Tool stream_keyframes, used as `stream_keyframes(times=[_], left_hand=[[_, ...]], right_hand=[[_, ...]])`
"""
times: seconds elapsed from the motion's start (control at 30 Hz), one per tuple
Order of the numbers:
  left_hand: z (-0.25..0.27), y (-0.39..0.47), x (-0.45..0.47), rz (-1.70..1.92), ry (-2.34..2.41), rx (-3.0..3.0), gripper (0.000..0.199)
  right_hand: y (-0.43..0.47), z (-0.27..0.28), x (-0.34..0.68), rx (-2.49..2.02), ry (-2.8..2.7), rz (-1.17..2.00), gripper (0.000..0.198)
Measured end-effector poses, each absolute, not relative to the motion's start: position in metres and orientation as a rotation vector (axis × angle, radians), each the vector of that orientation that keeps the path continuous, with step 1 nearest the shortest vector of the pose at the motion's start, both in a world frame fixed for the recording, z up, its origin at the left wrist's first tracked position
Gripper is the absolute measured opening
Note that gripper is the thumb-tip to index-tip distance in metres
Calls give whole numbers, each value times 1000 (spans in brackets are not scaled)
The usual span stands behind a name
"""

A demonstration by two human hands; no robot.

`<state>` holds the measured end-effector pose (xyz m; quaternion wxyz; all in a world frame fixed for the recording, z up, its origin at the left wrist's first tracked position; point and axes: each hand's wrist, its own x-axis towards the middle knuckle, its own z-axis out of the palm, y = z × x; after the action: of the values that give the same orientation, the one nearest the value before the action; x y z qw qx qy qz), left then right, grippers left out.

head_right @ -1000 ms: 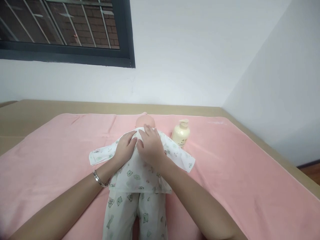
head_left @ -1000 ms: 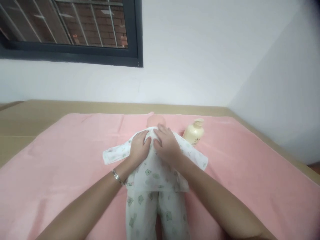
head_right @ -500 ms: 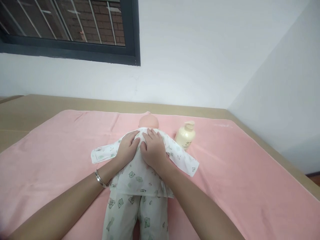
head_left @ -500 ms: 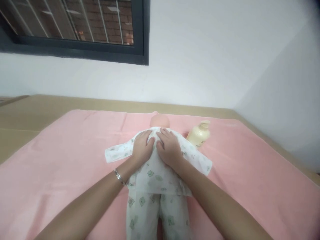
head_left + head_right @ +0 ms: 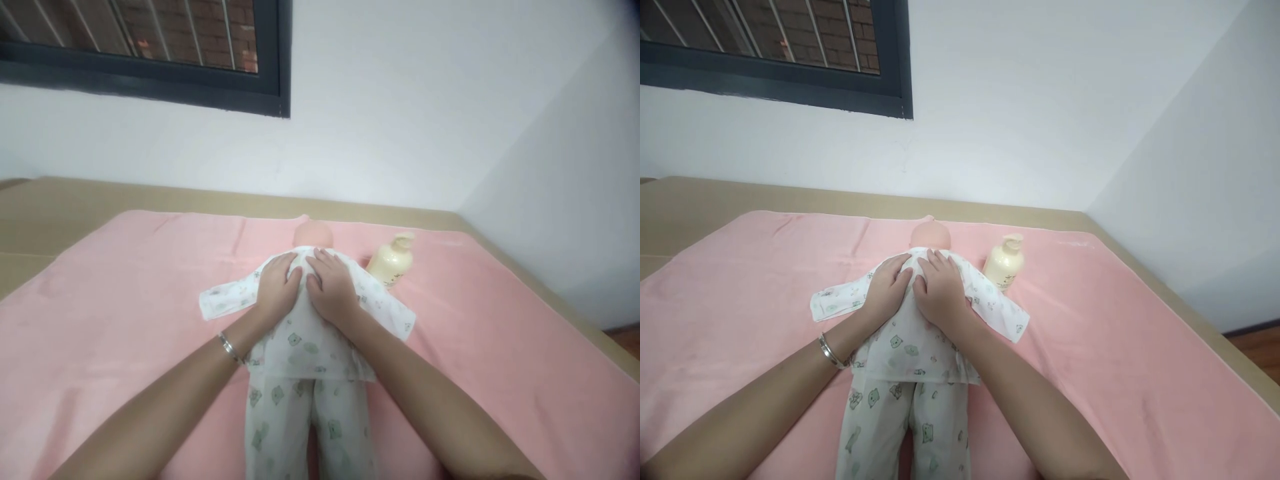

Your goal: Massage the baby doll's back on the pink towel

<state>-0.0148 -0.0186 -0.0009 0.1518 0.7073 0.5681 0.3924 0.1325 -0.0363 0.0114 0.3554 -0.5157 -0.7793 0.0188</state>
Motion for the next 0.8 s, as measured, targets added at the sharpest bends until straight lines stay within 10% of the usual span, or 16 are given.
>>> stream_keyframes(times=[0.8], left_hand=[[4,-22,-14,1119,1600,2013,46]], right_hand=[[-35,10,133,-1332,-2013,24,42]])
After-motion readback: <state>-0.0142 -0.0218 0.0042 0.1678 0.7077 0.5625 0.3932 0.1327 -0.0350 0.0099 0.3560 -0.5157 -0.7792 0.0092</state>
